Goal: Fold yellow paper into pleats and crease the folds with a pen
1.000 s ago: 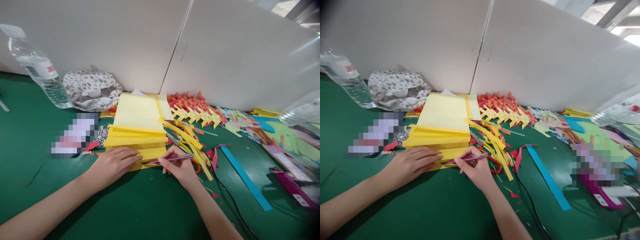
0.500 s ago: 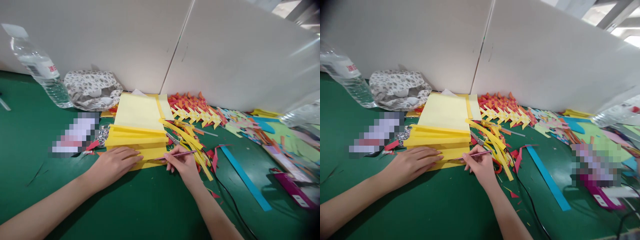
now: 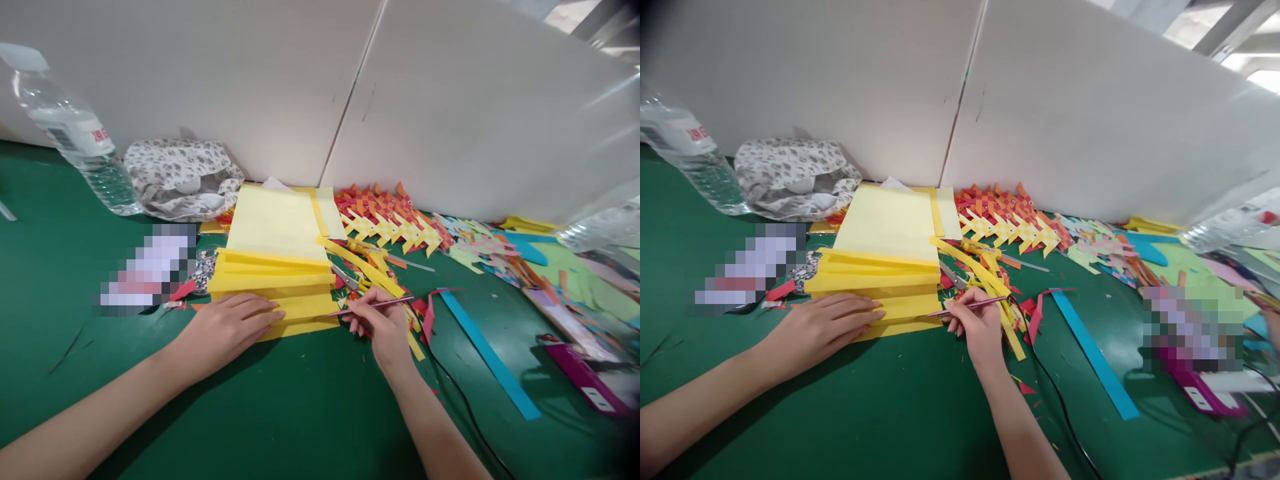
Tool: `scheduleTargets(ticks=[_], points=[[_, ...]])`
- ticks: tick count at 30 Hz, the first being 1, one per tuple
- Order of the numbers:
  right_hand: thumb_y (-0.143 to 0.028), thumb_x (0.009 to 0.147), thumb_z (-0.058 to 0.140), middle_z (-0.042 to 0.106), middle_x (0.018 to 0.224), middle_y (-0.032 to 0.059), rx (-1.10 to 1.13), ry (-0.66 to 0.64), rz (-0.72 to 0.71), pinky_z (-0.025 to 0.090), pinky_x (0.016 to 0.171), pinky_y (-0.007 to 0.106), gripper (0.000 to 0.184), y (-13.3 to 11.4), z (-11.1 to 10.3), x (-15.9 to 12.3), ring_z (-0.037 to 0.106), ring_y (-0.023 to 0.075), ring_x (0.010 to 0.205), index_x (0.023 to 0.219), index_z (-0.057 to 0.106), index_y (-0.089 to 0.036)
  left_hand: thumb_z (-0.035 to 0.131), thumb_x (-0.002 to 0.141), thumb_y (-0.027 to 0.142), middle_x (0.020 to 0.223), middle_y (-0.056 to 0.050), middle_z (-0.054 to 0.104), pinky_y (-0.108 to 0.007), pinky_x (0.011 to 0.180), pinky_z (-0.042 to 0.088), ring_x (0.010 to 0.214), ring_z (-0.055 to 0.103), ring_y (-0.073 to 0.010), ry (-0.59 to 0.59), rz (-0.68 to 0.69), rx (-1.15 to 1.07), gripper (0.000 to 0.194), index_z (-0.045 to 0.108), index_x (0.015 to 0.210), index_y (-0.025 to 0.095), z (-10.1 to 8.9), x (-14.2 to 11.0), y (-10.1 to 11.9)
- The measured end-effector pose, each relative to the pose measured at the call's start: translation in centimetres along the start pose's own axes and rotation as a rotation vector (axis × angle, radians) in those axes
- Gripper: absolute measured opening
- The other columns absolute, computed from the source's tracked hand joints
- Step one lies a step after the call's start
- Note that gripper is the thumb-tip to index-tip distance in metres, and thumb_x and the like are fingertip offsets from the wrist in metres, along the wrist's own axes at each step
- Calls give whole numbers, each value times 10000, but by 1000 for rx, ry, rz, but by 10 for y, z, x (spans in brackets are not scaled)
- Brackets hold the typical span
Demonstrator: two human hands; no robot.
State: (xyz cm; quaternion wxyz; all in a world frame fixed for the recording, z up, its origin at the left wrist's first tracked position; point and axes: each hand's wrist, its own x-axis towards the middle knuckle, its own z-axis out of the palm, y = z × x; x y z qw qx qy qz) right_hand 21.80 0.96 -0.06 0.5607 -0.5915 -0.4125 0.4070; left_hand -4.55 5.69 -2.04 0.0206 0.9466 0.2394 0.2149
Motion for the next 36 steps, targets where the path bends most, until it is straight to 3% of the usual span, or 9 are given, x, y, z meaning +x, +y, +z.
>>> scheduleTargets(ticks=[18,36], points=[[-191,637,665,595,407,-16,-44,166,-57,314,329,173,202,-2,-14,8,467,80,310,510,509,-181,389,957,237,1109,-41,685,-361,845,532,994,637,-195,18,11,-2,296,604,1159,217,-1,0,0],[-195,647,668,604,407,-17,-47,170,-59,314,334,174,227,-5,-14,8,454,73,303,500,495,-183,418,947,244,1106,-43,680,-351,837,535,987,638,-191,26,-21,-14,287,600,1169,226,0,1,0]])
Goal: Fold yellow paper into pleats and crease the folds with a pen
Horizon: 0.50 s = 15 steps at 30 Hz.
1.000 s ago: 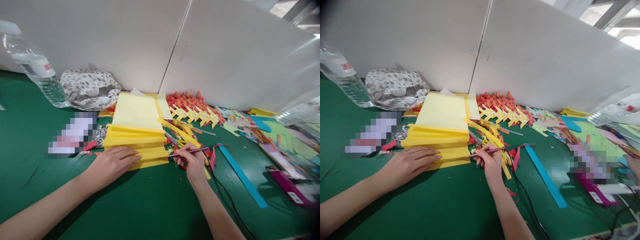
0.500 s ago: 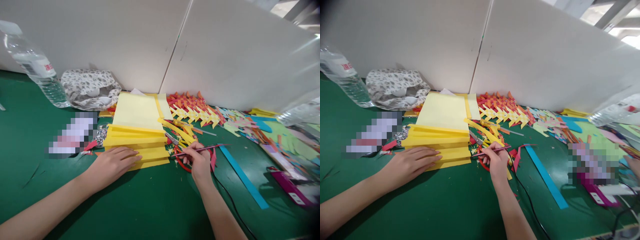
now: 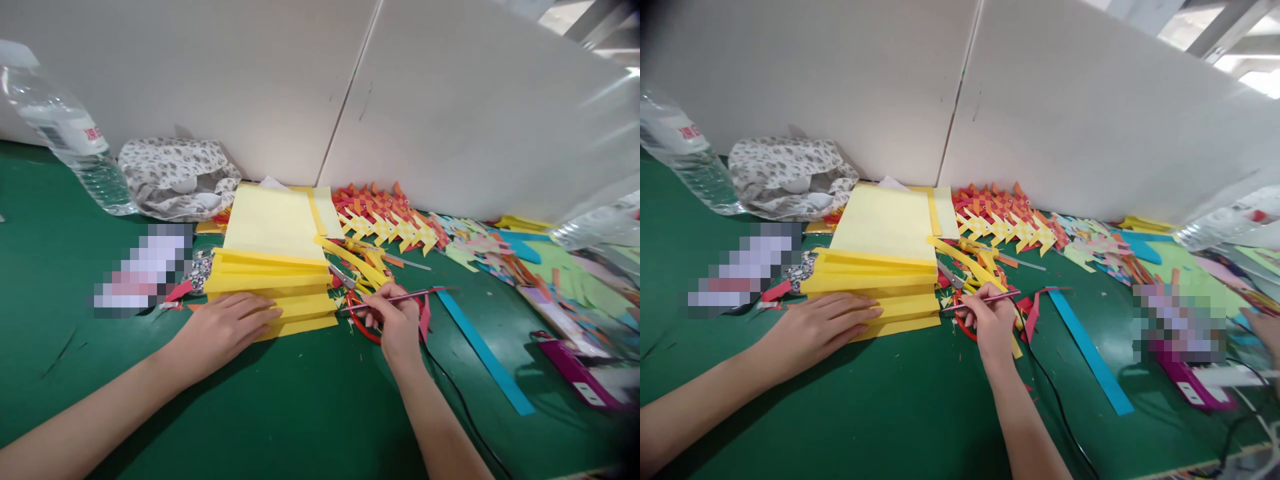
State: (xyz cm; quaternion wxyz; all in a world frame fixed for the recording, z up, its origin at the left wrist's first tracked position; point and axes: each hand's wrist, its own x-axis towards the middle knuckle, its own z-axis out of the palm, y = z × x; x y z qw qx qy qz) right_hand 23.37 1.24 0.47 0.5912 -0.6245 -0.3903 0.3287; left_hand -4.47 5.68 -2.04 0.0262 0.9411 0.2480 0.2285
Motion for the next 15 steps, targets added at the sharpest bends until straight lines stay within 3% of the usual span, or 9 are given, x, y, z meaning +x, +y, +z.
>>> scheduleTargets(ticks=[15], points=[[-193,618,658,580,377,-9,23,38,29,277,301,172,220,4,-3,7,425,71,269,482,486,-180,438,940,255,1103,-42,676,-334,825,535,997,628,-188,-3,-15,6,283,588,1179,234,1,-2,0]])
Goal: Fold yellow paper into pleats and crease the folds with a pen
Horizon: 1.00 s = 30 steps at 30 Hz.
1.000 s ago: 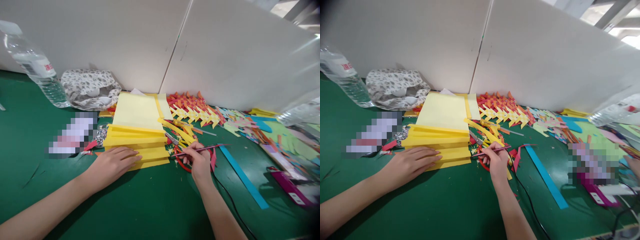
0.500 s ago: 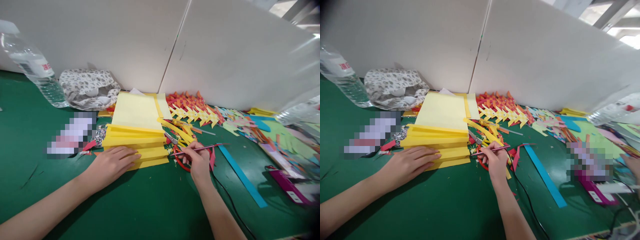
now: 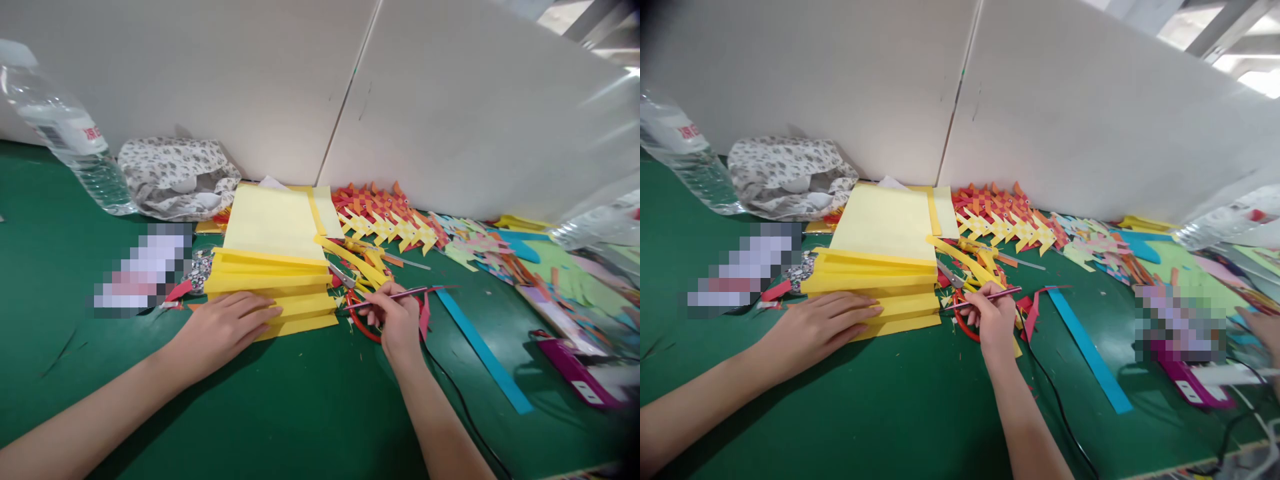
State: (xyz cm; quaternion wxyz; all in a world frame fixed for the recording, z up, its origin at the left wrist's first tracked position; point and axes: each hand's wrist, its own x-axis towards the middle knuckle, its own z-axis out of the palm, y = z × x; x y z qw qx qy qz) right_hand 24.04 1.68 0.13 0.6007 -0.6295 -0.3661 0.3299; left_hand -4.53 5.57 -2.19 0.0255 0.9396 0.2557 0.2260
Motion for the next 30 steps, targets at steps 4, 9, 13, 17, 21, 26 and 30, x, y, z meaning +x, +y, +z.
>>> scheduleTargets(ticks=[4,9,13,17,21,26,30], points=[[-184,604,656,573,359,-5,2,47,15,240,286,166,230,-2,-2,1,407,65,252,468,471,-180,441,938,248,1112,-39,673,-345,826,533,1004,625,-193,-7,-4,-4,287,582,1188,237,0,0,0],[-162,614,651,582,378,-12,-31,34,-30,273,294,172,217,-3,-4,2,417,64,259,471,488,-176,437,943,250,1118,-45,671,-349,834,530,1005,622,-192,-13,-4,-5,284,577,1189,233,0,0,0],[-138,620,652,554,361,-36,-7,88,-82,265,290,163,208,-3,-8,3,425,65,263,478,505,-177,443,940,254,1121,-44,669,-349,843,526,1008,621,-191,-15,-7,-6,285,575,1192,237,1,-1,-1],[-171,640,697,590,405,-33,111,-46,-115,293,289,149,209,-4,-5,-3,462,69,281,519,527,-178,436,938,236,1119,-46,669,-343,835,528,1005,623,-190,-7,2,-6,291,577,1192,231,1,0,-1],[-271,693,751,666,516,-4,79,-370,-15,403,349,154,234,-3,16,-19,546,84,350,632,544,-180,420,940,226,1104,-50,675,-349,822,534,982,632,-193,4,8,-5,291,586,1179,214,0,1,0],[-340,727,742,647,512,-21,-5,-518,27,486,437,177,264,-2,38,-33,601,100,437,679,534,-185,422,937,224,1070,-52,687,-343,797,539,950,638,-196,15,15,7,280,601,1151,202,-3,3,1],[-375,714,746,655,519,-12,-32,-495,21,494,439,190,288,0,36,-29,609,112,444,670,537,-182,423,936,216,1080,-47,683,-334,796,536,958,635,-191,9,12,8,283,596,1161,213,-3,4,1]])
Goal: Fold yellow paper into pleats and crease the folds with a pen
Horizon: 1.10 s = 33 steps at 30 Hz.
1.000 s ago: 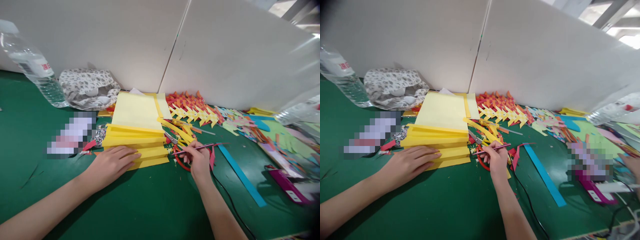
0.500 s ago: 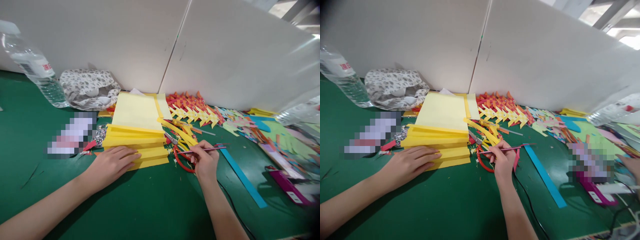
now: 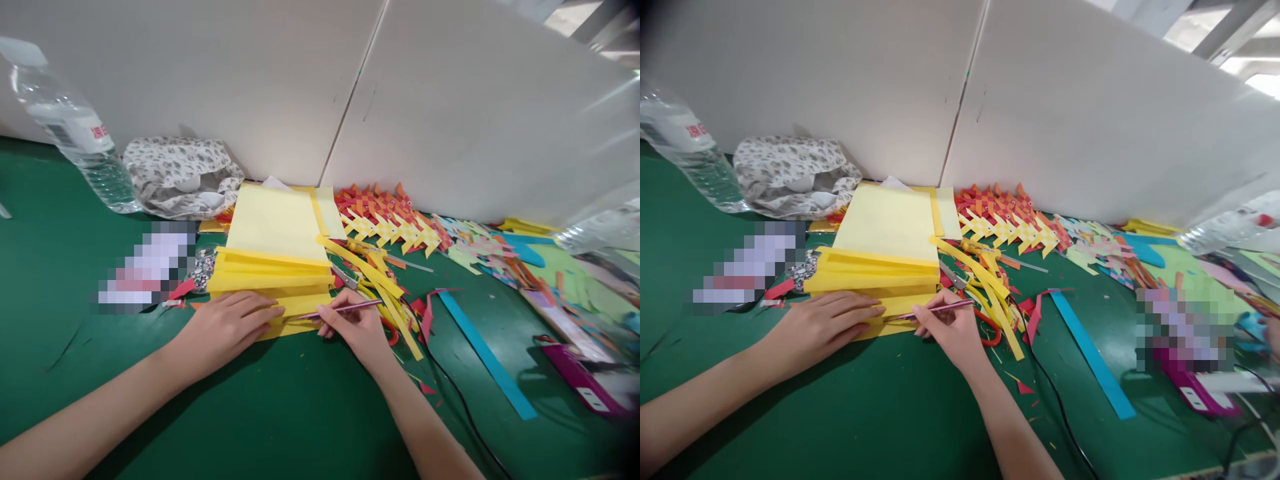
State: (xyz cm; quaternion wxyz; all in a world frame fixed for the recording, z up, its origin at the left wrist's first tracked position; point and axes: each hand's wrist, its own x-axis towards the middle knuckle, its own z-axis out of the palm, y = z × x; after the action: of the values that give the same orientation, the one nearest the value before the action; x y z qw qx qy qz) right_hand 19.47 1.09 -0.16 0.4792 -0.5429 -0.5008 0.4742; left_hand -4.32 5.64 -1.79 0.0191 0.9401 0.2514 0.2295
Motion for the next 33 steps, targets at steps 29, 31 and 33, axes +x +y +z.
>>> scheduleTargets(ticks=[29,31,33], points=[[-212,627,720,622,435,0,-48,397,-46,396,359,173,196,0,-60,9,518,93,338,530,555,-171,425,945,241,1103,-41,674,-352,809,533,984,630,-195,-4,-7,-18,282,577,1183,225,2,-3,-1],[-186,629,714,595,408,-15,-76,438,-101,403,370,182,192,-1,-64,8,520,97,339,518,557,-174,420,947,245,1101,-41,675,-348,810,533,983,631,-193,-4,-8,-17,283,582,1177,224,2,-3,-1],[-166,635,709,567,393,-35,-52,468,-178,408,379,188,192,-3,-65,7,520,96,343,512,562,-181,420,947,252,1099,-43,676,-341,812,532,982,632,-191,-3,-12,-18,284,589,1172,224,2,-3,-1]])
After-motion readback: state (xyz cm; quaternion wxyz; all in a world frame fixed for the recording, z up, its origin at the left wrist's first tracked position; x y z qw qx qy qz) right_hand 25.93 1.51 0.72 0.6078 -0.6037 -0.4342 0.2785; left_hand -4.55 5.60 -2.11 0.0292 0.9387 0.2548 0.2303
